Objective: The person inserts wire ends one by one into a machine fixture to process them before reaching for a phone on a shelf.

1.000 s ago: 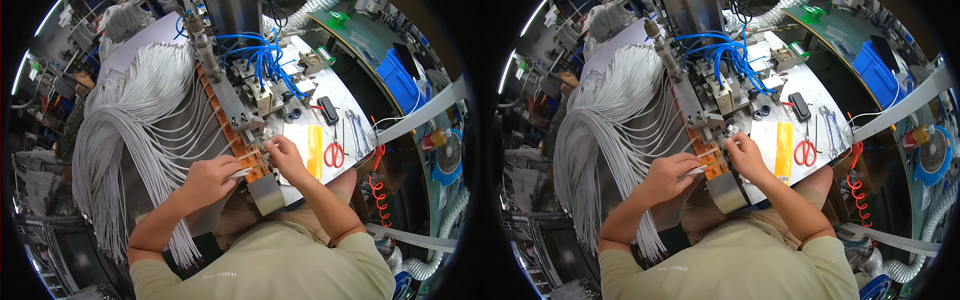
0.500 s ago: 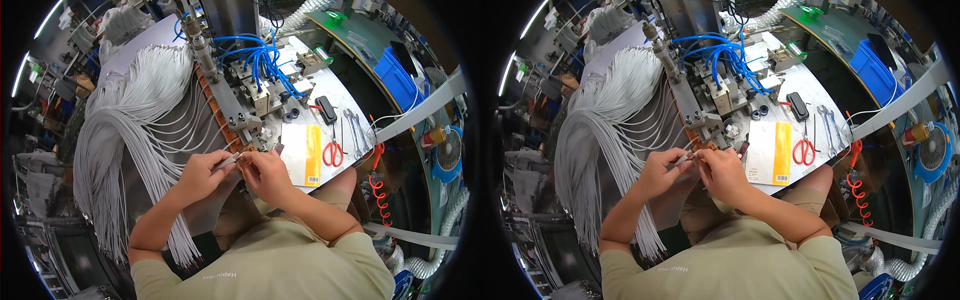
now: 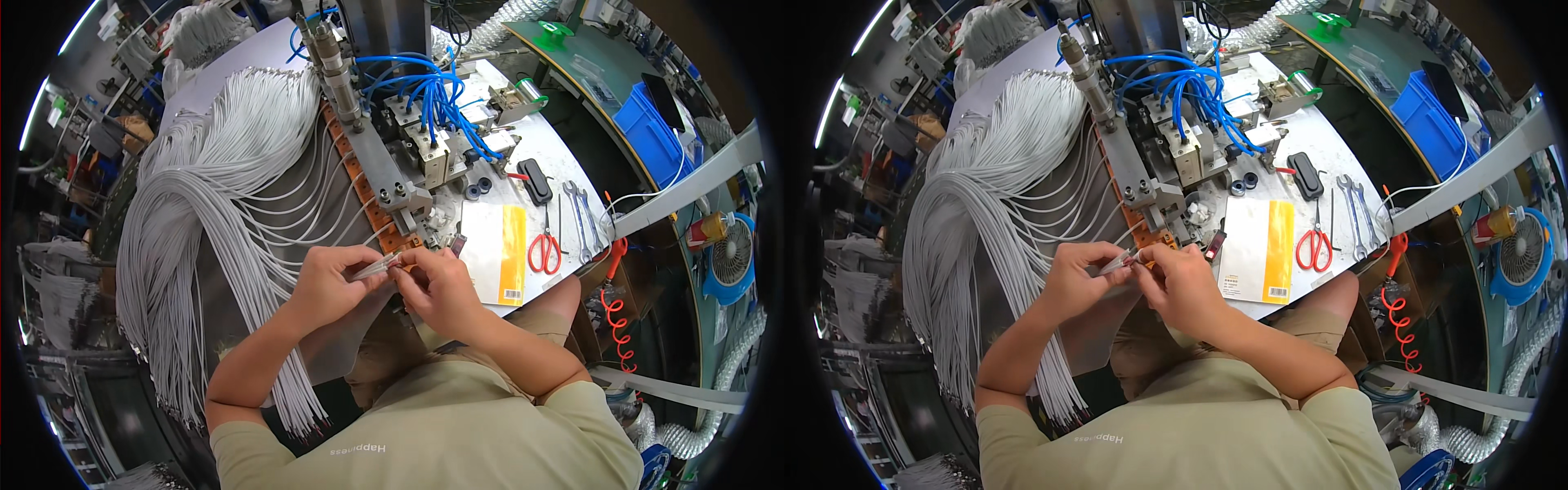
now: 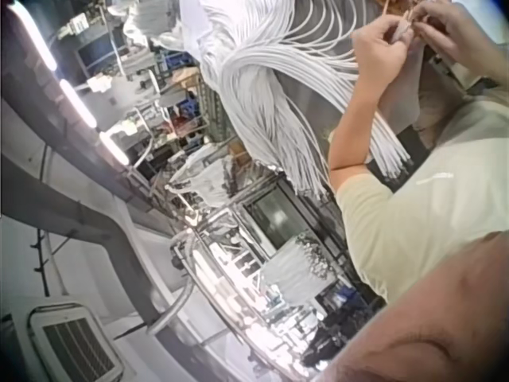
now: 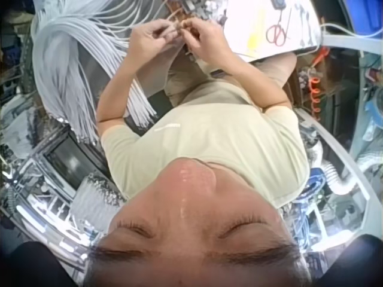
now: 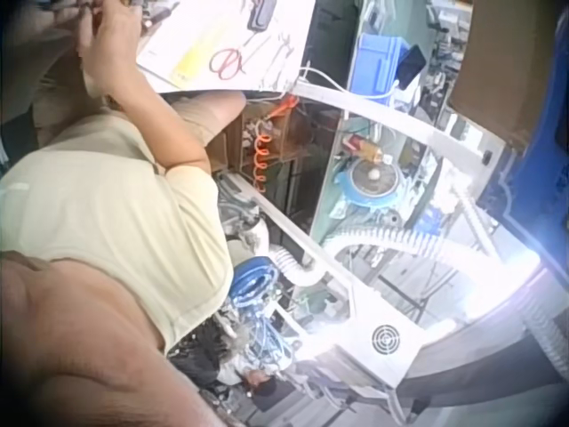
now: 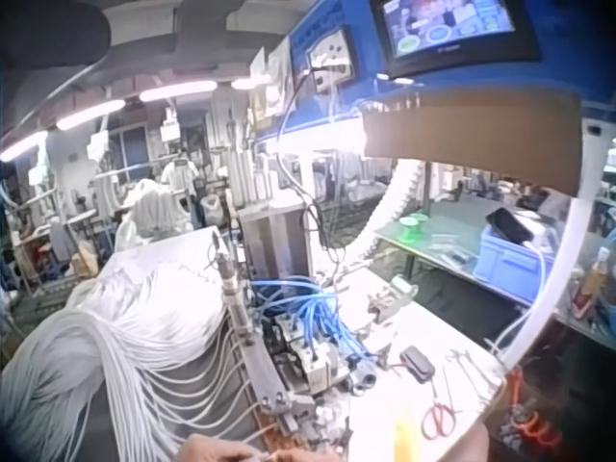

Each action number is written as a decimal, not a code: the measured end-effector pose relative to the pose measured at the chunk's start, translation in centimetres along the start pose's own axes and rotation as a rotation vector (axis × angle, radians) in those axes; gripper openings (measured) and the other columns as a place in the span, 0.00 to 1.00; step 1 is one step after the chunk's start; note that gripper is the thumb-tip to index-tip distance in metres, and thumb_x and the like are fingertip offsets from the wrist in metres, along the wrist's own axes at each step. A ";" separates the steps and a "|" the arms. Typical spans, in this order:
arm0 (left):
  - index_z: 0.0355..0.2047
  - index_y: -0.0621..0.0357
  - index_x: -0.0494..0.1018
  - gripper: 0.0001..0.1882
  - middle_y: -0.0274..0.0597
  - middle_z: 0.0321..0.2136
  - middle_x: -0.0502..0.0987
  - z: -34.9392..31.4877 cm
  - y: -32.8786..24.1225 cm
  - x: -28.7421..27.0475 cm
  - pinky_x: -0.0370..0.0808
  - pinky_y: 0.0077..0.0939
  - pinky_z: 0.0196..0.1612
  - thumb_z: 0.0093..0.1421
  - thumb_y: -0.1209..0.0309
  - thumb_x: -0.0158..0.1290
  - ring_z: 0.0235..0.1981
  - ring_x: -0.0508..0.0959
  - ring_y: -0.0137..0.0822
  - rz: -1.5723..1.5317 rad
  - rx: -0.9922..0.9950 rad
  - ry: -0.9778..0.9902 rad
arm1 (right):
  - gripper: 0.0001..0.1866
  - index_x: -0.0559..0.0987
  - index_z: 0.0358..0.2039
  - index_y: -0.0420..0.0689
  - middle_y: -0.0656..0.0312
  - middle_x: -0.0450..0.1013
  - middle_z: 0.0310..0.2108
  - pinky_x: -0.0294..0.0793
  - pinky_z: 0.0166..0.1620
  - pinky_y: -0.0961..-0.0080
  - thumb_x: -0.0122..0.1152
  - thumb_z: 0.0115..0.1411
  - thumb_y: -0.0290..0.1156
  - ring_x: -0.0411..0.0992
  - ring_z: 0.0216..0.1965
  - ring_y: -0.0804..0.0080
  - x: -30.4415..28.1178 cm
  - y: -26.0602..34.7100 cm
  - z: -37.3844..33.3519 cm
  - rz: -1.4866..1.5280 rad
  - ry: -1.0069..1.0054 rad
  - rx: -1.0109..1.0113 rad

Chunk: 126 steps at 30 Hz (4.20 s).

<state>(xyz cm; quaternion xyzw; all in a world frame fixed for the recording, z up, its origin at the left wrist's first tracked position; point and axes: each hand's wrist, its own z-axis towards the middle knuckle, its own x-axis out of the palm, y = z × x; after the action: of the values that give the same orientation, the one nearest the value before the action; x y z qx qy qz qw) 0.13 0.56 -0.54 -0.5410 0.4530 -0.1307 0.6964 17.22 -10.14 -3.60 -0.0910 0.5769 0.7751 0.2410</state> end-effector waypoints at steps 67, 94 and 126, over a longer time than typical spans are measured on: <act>0.38 0.64 0.77 0.08 0.49 0.25 0.80 -0.2 -2.0 0.1 0.76 0.26 0.30 0.56 0.78 0.57 0.24 0.80 0.42 -0.023 -0.024 0.147 | 0.07 0.75 0.36 0.45 0.60 0.72 0.24 0.67 0.34 0.64 0.63 0.59 0.29 0.70 0.28 0.57 -0.4 -1.6 -0.4 0.053 -0.012 -0.035; 0.38 0.62 0.78 0.11 0.46 0.40 0.81 0.6 -1.9 1.2 0.78 0.32 0.34 0.53 0.78 0.60 0.31 0.81 0.48 0.473 0.280 0.061 | 0.13 0.71 0.35 0.40 0.54 0.72 0.20 0.69 0.29 0.67 0.58 0.66 0.38 0.70 0.21 0.64 -0.9 -7.3 1.6 0.103 -0.059 0.394; 0.38 0.65 0.78 0.07 0.43 0.27 0.82 0.3 0.0 0.3 0.76 0.20 0.31 0.59 0.77 0.58 0.25 0.79 0.26 0.218 0.259 -0.005 | 0.10 0.77 0.36 0.43 0.62 0.73 0.23 0.61 0.33 0.69 0.68 0.54 0.22 0.66 0.19 0.67 0.2 -1.2 -1.4 -0.104 -0.105 -0.135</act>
<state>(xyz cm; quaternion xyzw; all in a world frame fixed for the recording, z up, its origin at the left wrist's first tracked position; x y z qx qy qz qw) 0.56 0.59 -0.62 -0.3946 0.4869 -0.1103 0.7714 17.46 -11.11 -5.18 -0.0963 0.5043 0.8024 0.3041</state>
